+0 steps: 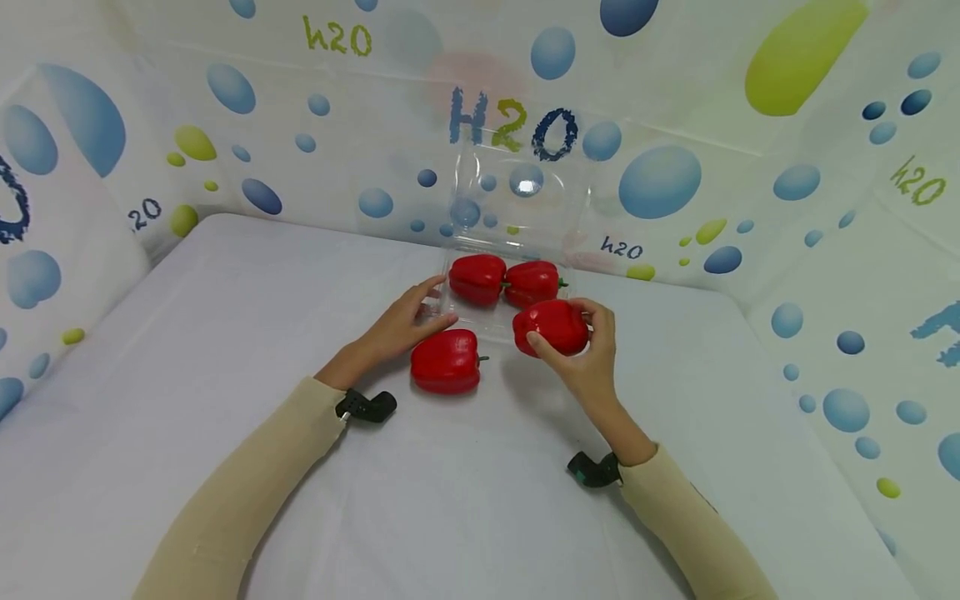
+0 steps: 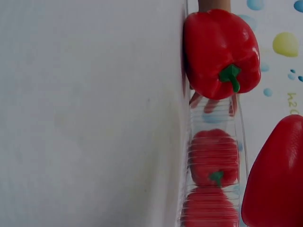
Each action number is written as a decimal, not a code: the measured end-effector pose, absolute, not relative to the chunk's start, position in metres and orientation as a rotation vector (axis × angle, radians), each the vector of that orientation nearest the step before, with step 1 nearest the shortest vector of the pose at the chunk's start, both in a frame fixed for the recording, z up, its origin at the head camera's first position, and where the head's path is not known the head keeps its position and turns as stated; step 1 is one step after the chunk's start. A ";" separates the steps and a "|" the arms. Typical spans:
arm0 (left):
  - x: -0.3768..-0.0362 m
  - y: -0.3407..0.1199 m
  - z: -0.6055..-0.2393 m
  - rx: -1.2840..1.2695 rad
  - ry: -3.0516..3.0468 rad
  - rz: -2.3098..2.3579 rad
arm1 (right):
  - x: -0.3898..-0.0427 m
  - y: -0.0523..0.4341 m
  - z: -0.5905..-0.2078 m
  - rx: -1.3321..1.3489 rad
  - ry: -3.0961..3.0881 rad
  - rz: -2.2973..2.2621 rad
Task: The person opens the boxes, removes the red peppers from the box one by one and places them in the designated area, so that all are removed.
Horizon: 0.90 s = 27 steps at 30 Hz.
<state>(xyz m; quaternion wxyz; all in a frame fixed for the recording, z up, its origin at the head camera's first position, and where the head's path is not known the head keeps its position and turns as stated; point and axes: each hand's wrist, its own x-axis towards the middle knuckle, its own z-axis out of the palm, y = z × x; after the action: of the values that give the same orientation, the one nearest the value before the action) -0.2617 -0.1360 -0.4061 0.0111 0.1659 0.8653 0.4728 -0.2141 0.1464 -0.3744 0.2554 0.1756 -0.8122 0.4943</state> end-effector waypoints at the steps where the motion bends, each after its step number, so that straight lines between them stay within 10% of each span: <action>1: -0.262 -0.136 -0.406 0.518 2.699 1.475 | -0.213 0.146 -0.375 0.482 -2.211 1.345; 27: -0.262 -0.136 -0.407 0.518 2.707 1.475 | -0.191 0.140 -0.370 0.373 -2.622 1.282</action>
<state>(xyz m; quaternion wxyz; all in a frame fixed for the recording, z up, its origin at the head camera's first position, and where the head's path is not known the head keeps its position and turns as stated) -0.2620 -0.1355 -0.4067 0.0075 0.1657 0.8659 0.4719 -0.1908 0.1400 -0.3705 0.0995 0.1262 -0.8867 0.4336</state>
